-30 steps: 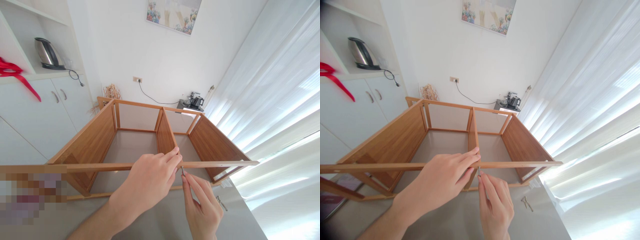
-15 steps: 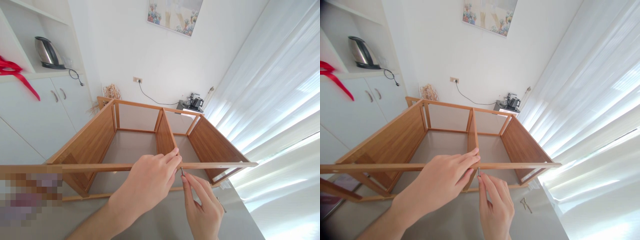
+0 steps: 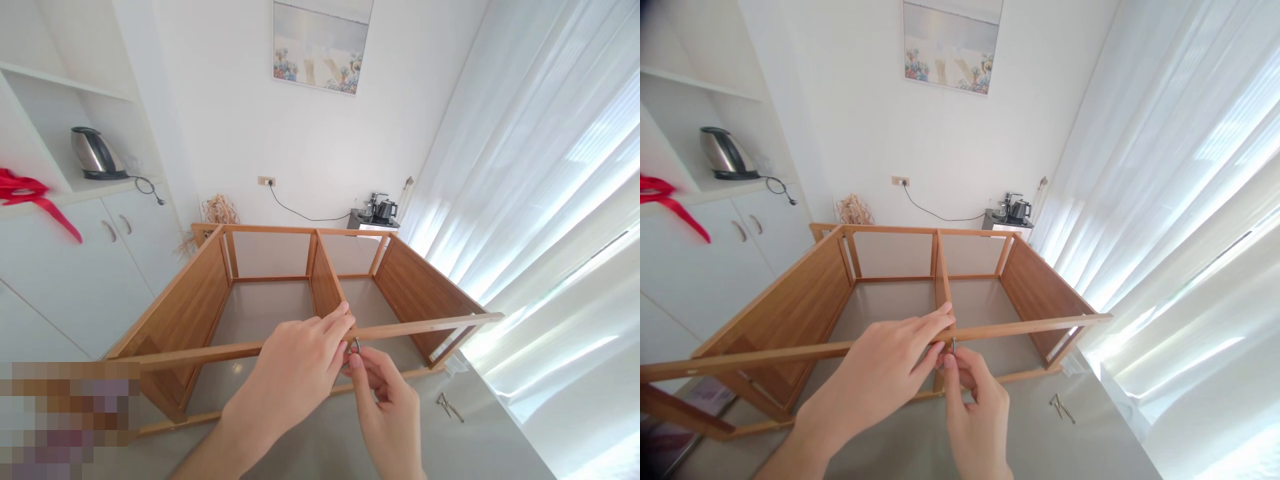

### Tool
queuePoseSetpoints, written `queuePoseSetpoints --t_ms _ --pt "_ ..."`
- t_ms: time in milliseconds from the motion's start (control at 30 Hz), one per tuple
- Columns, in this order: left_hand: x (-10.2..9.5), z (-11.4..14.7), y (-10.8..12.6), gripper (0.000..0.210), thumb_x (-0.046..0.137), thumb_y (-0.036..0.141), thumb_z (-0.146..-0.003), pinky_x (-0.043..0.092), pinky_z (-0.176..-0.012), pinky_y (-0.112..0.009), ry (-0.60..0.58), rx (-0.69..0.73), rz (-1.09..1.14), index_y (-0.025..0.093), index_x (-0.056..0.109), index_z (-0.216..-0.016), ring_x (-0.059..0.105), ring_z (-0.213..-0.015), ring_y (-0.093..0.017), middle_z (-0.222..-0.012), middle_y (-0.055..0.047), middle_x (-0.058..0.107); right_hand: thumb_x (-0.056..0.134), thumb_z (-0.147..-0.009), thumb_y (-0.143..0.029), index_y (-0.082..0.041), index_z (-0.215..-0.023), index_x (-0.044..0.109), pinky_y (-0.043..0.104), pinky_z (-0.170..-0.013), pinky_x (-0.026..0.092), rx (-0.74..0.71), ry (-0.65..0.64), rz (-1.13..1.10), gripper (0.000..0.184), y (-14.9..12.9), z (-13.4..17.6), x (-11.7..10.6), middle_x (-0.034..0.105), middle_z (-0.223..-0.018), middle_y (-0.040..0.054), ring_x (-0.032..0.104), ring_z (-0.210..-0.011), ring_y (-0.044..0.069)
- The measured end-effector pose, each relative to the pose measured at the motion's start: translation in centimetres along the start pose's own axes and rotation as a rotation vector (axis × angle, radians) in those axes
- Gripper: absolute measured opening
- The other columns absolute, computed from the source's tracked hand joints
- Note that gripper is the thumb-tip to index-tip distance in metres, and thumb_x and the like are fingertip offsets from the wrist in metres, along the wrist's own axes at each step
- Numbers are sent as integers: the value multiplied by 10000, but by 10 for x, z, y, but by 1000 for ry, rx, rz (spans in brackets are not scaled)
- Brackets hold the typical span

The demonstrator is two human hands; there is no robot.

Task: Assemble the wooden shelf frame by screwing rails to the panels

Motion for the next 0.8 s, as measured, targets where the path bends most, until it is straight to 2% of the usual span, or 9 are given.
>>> queuePoseSetpoints --t_ms 167,433,567,667,733,800 --pt "-2 1 1 366 374 207 -1010 548 -714 -306 -11 6 10 256 499 -1350 714 -939 -176 -1392 0 600 610 -916 -413 -195 -982 662 297 -696 627 100 3 -221 233 -4 3 10 755 -949 96 744 -814 211" --pt "-4 2 -3 374 336 186 -995 539 -767 -314 -20 26 35 242 556 -1293 697 -1014 -186 -1447 3 549 634 -900 -439 -195 -914 647 252 -566 599 82 96 -261 244 -11 4 18 757 -825 66 737 -702 194" --pt "-4 3 -4 368 344 203 -999 533 -725 -316 -28 44 23 224 535 -1313 703 -971 -192 -1451 -31 545 637 -901 -427 -195 -883 637 238 -554 588 72 139 -239 233 -13 5 22 755 -804 58 733 -687 184" --pt "-5 4 -4 421 341 194 -998 522 -661 -320 -42 41 18 199 446 -1406 705 -902 -195 -1317 -47 647 630 -911 -402 -194 -881 637 235 -581 586 46 159 -177 211 -9 10 22 754 -811 59 731 -704 179" --pt "-6 4 -4 441 338 185 -996 517 -639 -325 -54 33 15 197 415 -1431 705 -864 -199 -1220 -38 695 619 -923 -369 -196 -904 642 228 -595 578 0 173 -91 175 -2 14 19 754 -827 56 728 -710 170" --pt "-6 4 -4 420 338 187 -997 526 -653 -332 -60 26 14 211 446 -1402 709 -868 -204 -1213 -35 697 616 -928 -322 -205 -945 655 227 -635 575 -90 194 33 124 6 17 14 754 -855 45 727 -736 162"
Point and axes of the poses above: each hand's wrist, its own z-axis away from the middle knuckle, its own x-axis out of the palm, y = z × x, the point moved 2 cm from there along -z, towards the middle knuckle
